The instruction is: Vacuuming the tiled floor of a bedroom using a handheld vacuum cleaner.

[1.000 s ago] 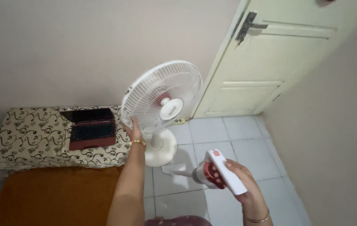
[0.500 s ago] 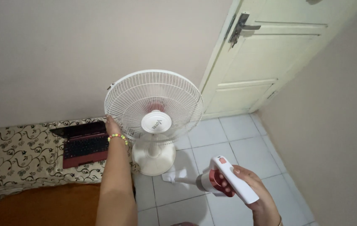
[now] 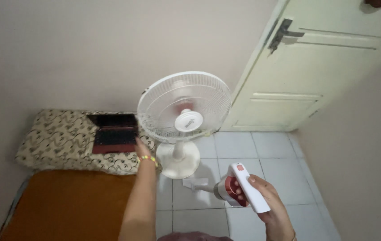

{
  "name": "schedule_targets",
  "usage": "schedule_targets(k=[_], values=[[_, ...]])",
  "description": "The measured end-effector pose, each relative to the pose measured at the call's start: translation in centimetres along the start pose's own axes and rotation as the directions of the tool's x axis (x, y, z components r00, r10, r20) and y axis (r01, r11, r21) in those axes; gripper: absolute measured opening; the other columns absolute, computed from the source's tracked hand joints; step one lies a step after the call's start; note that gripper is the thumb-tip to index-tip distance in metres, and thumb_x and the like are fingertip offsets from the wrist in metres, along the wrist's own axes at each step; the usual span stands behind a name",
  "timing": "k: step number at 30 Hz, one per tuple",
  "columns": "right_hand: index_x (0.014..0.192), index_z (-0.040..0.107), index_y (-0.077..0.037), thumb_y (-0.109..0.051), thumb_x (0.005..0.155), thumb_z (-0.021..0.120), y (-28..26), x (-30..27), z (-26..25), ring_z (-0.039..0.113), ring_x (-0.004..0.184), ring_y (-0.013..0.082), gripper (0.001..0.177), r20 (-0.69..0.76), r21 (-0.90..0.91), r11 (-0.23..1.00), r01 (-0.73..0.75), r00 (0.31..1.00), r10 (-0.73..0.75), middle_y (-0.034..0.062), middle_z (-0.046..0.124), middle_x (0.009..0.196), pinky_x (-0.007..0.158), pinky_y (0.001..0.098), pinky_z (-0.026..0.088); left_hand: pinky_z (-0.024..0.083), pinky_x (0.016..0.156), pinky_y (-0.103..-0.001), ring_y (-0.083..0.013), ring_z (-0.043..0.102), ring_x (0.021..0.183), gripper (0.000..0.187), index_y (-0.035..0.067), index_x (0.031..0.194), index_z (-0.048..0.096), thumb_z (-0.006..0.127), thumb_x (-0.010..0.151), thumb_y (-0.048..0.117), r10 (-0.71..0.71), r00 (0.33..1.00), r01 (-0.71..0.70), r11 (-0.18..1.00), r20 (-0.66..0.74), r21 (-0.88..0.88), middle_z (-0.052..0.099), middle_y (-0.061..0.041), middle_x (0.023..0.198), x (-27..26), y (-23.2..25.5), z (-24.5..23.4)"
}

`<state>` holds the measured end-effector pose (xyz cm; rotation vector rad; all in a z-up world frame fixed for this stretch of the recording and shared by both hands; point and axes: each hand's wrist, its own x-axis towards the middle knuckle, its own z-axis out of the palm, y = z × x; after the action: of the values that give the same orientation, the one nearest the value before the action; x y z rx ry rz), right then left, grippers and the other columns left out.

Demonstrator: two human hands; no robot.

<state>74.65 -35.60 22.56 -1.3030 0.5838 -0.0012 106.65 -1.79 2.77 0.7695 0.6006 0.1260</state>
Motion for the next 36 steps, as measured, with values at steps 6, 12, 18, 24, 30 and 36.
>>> schedule_targets(k=[6, 12, 18, 24, 30, 36], values=[[0.129, 0.06, 0.01, -0.02, 0.094, 0.06, 0.6, -8.3, 1.3, 0.069, 0.065, 0.0256, 0.047, 0.107, 0.143, 0.987, -0.077, 0.992, 0.062, 0.0186, 0.074, 0.084, 0.056, 0.0349, 0.058, 0.039, 0.111, -0.048, -0.0339, 0.048, 0.136, 0.074, 0.007, 0.151, 0.047, 0.047, 0.097, 0.057, -0.246, 0.948, 0.305, 0.883, -0.202, 0.355, 0.048, -0.012, 0.154, -15.8, -7.2, -12.7], [0.141, 0.044, 0.002, -0.018, 0.098, 0.056, 3.5, -16.5, -0.8, 0.071, 0.08, 0.0262, 0.049, -0.022, -0.055, 0.976, -0.209, 0.978, 0.208, 0.0182, 0.072, 0.098, 0.072, 0.0378, 0.061, 0.038, 0.105, -0.058, -0.0377, 0.045, 0.124, 0.075, 0.002, 0.151, 0.044, 0.065, 0.092, 0.044, -0.462, 0.797, 0.585, 0.75, -0.388, 0.31, 0.047, -0.022, 0.149, -29.4, -11.5, -22.9], [0.134, 0.057, 0.007, -0.014, 0.094, 0.054, 7.3, -20.5, -3.3, 0.069, 0.074, 0.0223, 0.045, 0.123, -0.042, 0.988, -0.147, 0.981, 0.151, 0.0203, 0.071, 0.088, 0.067, 0.0358, 0.059, 0.043, 0.075, -0.046, -0.0298, 0.047, 0.088, 0.066, 0.007, 0.143, 0.059, 0.06, 0.091, 0.047, -0.441, 0.891, 0.448, 0.822, -0.105, 0.351, 0.063, -0.018, 0.138, -31.1, -13.0, -22.5], [0.127, 0.064, 0.013, -0.02, 0.096, 0.06, 8.5, -19.1, -4.1, 0.064, 0.067, 0.0169, 0.045, 0.191, -0.044, 0.998, 0.044, 0.981, -0.035, 0.014, 0.07, 0.087, 0.061, 0.0308, 0.053, 0.04, 0.113, -0.054, -0.0402, 0.049, 0.14, 0.066, 0.011, 0.153, 0.045, 0.054, 0.094, 0.041, -0.468, 0.877, 0.395, 0.834, 0.113, 0.387, 0.052, -0.016, 0.154, -31.7, -11.4, -14.1], [0.133, 0.059, 0.01, -0.012, 0.087, 0.062, 4.1, -14.8, -2.2, 0.068, 0.069, 0.0202, 0.051, 0.203, 0.09, 0.995, -0.047, 0.979, 0.028, 0.015, 0.072, 0.091, 0.065, 0.0334, 0.057, 0.04, 0.112, -0.055, -0.042, 0.049, 0.139, 0.068, 0.008, 0.153, 0.045, 0.058, 0.094, 0.04, -0.375, 0.878, 0.291, 0.912, 0.296, 0.29, 0.048, -0.019, 0.157, -22.3, -11.0, -7.1], [0.137, 0.054, 0.015, -0.012, 0.087, 0.062, 0.2, -7.3, 1.5, 0.069, 0.081, 0.0207, 0.057, 0.134, 0.171, 0.985, -0.023, 0.991, 0.0, 0.017, 0.074, 0.098, 0.073, 0.0327, 0.054, 0.026, 0.116, -0.064, -0.0407, 0.022, 0.15, 0.095, 0.026, 0.164, 0.005, 0.06, 0.086, 0.029, -0.276, 0.895, 0.228, 0.958, 0.351, 0.173, 0.028, -0.012, 0.169, -10.5, -5.8, 1.7]])
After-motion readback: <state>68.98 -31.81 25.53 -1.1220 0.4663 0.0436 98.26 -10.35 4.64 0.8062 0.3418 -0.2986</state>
